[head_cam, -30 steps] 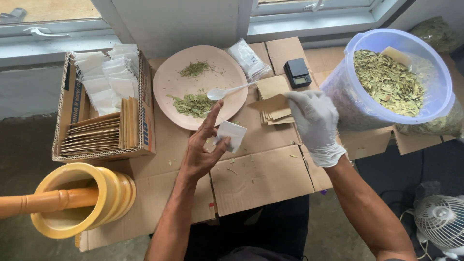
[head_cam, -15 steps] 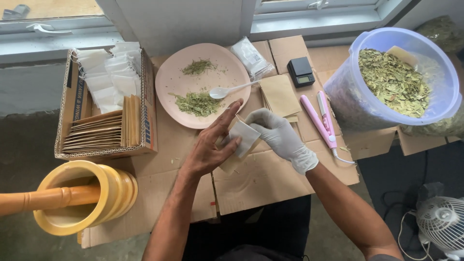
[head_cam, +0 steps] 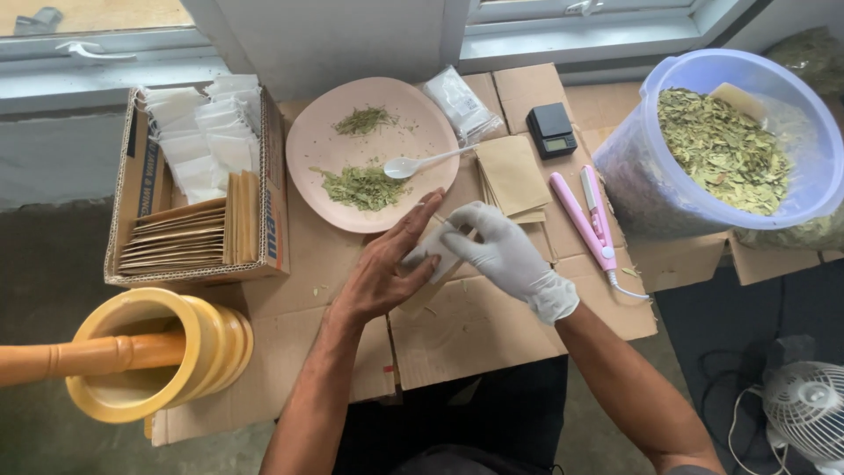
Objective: Packaging dried tea leaves into small paper pouches and sealing them with a handheld heat sealer
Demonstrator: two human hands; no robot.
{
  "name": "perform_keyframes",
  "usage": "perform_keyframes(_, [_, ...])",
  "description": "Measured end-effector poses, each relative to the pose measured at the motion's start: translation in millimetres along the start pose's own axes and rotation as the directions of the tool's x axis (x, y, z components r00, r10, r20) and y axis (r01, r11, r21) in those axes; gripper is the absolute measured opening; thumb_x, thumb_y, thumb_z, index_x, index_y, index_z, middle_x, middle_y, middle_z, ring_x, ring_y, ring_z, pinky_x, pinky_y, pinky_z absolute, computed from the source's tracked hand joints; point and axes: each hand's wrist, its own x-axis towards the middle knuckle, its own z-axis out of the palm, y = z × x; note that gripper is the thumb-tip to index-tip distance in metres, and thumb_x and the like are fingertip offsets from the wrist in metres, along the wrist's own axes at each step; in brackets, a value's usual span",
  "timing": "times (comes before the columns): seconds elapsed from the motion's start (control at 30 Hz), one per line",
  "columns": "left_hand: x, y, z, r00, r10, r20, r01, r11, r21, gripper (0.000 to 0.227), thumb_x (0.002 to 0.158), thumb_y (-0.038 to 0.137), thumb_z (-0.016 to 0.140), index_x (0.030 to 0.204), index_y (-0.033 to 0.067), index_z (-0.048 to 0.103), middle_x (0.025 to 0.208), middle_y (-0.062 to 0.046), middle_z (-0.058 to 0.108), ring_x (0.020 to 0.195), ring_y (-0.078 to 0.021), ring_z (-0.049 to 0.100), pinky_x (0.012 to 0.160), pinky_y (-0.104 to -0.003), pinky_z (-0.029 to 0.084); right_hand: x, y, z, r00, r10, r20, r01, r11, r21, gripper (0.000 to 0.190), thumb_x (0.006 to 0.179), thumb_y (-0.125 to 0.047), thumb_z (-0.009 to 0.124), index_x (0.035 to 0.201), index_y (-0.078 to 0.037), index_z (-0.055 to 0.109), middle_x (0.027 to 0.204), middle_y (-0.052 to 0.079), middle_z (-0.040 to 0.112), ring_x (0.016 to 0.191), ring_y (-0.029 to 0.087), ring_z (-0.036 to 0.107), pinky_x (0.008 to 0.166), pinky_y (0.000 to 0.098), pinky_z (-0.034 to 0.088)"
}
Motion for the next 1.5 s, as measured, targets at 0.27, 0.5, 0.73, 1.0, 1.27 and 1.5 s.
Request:
perform_keyframes(0.27, [-13, -27, 0, 0.982, 0.035, -0.187, -0.094, 0.945, -0.313, 0.105, 0.105, -0.001, 0.067, 0.183, 0.0336, 0.006, 0.177, -0.022, 0.048, 0.089, -0.0235, 0.083, 0.087, -0.040, 0.071, 1, -6, -46, 0.973, 0.076, -0.220, -0.062, 0.996, 0.069, 0.058, 0.108, -0.018, 0.076, 0.161, -0.035, 0.060, 0.100, 0.009, 0.079, 0.092, 0.021, 0.078, 0.088, 0.0389, 0.071])
perform_keyframes(0.5, [-14, -20, 1, 0.985, 0.007, -0.174, -0.087, 0.888, -0.452, 0.111, 0.101, -0.009, 0.066, 0.183, 0.0286, 0.003, 0.162, -0.034, 0.058, 0.080, -0.0247, 0.084, 0.087, -0.043, 0.071, -5, 17, -44, 0.981, 0.107, -0.163, -0.151, 0.948, -0.280, 0.022, 0.105, -0.041, 0.075, 0.126, -0.043, 0.081, 0.113, 0.000, 0.087, 0.141, 0.023, 0.067, 0.143, 0.0409, 0.018])
perform_keyframes(0.73, [-14, -15, 1, 0.990, 0.037, -0.136, -0.094, 0.892, -0.442, 0.115, 0.099, -0.013, 0.065, 0.182, 0.0305, -0.001, 0.159, -0.031, 0.062, 0.084, -0.0283, 0.086, 0.082, -0.041, 0.072, -10, -40, -32, 0.981, 0.146, 0.131, -0.149, 0.989, 0.013, 0.021, 0.104, -0.023, 0.076, 0.121, -0.019, 0.088, 0.119, 0.012, 0.090, 0.123, 0.025, 0.080, 0.115, 0.0495, 0.057])
perform_keyframes(1.0, [-10, -22, 2, 0.986, 0.124, -0.115, -0.150, 0.954, -0.258, 0.112, 0.100, -0.006, 0.070, 0.183, 0.0256, 0.001, 0.153, -0.030, 0.068, 0.074, -0.0214, 0.083, 0.079, -0.045, 0.073, -17, -53, -20, 0.908, 0.287, 0.305, -0.323, 0.944, 0.072, 0.024, 0.100, -0.023, 0.083, 0.123, -0.017, 0.088, 0.121, 0.008, 0.089, 0.122, 0.023, 0.080, 0.116, 0.0476, 0.058])
perform_keyframes(1.27, [-7, -27, 9, 0.904, 0.371, -0.210, -0.264, 0.874, 0.407, 0.084, 0.081, 0.047, 0.099, 0.157, 0.0260, 0.069, 0.155, -0.008, 0.065, 0.146, -0.0323, 0.060, 0.132, -0.057, 0.036, 2, 0, -4, 0.968, 0.237, 0.086, -0.237, 0.971, -0.001, 0.018, 0.093, -0.033, 0.094, 0.101, -0.019, 0.086, 0.079, -0.001, 0.074, 0.080, 0.012, 0.070, 0.084, 0.0364, 0.060])
perform_keyframes(1.5, [-8, -19, 22, 0.915, 0.372, -0.158, -0.305, 0.892, 0.334, 0.079, 0.082, 0.024, 0.100, 0.154, 0.0257, 0.069, 0.162, -0.010, 0.064, 0.150, -0.0349, 0.063, 0.128, -0.057, 0.043, -5, -2, 4, 0.962, 0.249, 0.107, -0.264, 0.952, 0.152, 0.021, 0.093, -0.029, 0.095, 0.091, -0.014, 0.080, 0.067, 0.004, 0.069, 0.071, 0.011, 0.065, 0.073, 0.0346, 0.061])
